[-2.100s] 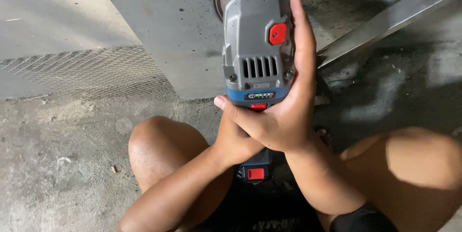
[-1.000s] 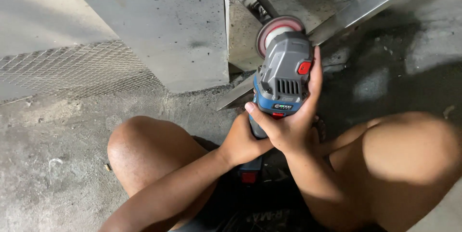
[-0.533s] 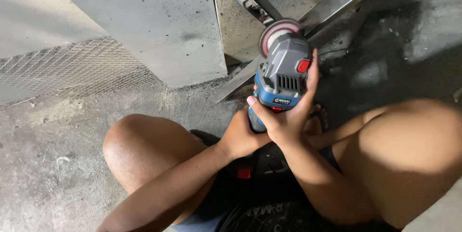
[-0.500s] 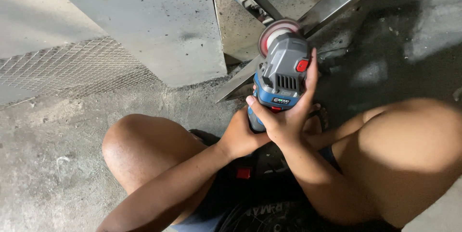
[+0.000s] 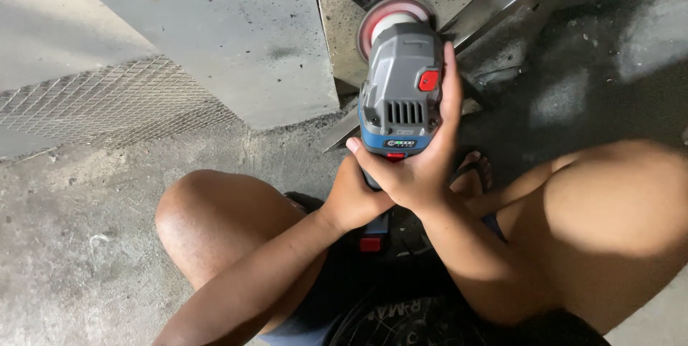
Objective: Grinding the edges of a metal frame using a handheld angle grinder
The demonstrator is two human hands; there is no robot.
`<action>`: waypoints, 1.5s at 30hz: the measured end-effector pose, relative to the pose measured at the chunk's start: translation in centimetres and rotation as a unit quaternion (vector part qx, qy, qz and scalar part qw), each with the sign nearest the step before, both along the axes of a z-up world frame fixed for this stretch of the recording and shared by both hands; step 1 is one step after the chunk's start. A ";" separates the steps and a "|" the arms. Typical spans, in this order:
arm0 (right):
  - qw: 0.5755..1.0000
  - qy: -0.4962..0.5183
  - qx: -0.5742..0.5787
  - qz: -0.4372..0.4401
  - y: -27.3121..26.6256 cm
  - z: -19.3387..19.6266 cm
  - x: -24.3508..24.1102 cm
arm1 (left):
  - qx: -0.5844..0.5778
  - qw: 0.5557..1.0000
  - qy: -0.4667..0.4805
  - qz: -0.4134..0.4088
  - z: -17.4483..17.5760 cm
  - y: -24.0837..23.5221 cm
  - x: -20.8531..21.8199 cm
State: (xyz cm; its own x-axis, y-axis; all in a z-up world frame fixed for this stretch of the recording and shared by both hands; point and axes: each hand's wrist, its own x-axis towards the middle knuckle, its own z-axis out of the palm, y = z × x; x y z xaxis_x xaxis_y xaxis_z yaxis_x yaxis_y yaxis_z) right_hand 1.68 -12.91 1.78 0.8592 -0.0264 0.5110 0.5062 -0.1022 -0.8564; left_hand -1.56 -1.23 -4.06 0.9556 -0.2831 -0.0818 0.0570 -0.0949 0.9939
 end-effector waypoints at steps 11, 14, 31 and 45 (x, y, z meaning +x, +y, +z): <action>0.999 0.034 0.004 -0.029 -0.5 -1.0 -1.0 | 0.006 1.000 0.003 0.002 0.1 -0.7 -0.3; 0.997 0.064 0.010 -0.039 -0.7 -1.1 -1.3 | 0.008 1.000 0.006 0.001 0.1 -0.9 -0.5; 1.000 -0.008 0.001 0.020 0.5 1.7 0.6 | 0.029 0.999 -0.009 -0.009 1.5 0.3 0.4; 0.992 0.099 0.073 -0.012 -2.2 -1.7 -1.7 | 0.028 0.998 0.044 -0.024 0.4 -1.0 -0.8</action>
